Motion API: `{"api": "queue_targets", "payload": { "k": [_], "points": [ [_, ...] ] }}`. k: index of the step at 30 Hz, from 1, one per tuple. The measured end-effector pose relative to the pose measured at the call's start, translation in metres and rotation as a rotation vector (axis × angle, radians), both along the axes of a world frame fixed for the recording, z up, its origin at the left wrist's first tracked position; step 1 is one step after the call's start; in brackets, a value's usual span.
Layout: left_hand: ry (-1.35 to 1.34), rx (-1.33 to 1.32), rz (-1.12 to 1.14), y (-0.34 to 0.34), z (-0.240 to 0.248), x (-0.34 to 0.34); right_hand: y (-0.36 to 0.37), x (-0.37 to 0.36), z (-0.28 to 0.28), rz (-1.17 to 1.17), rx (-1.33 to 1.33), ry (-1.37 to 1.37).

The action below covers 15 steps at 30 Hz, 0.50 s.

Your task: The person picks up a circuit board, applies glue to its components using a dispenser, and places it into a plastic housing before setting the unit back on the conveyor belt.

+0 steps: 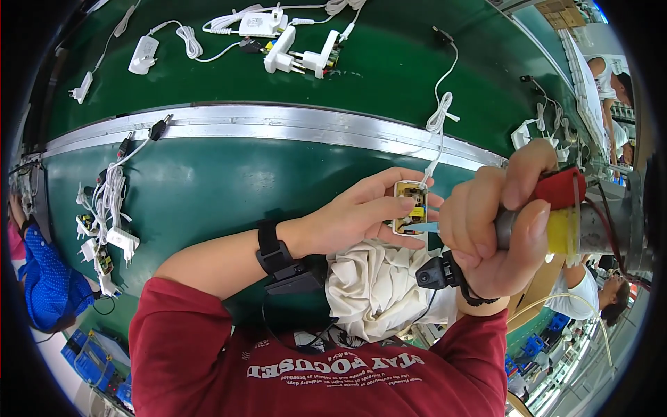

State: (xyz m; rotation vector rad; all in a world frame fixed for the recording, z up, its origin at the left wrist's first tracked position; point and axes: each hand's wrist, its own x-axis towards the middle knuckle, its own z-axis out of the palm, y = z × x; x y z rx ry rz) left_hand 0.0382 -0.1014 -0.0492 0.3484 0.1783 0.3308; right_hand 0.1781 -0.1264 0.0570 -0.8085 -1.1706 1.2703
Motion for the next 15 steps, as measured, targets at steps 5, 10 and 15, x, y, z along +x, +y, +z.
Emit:
{"api": "queue_targets", "payload": {
  "k": [5,10,15],
  "points": [
    [0.002,-0.004,0.017,0.001,0.002,-0.002,0.0,0.002,-0.001,0.026,-0.001,0.052],
    [0.004,-0.007,0.019,0.002,0.009,-0.002,0.0,-0.002,0.011,-0.037,0.033,0.018],
    [0.049,0.045,0.029,0.003,0.016,0.001,-0.002,0.0,0.028,-0.082,-0.026,-0.101]
  ]
}}
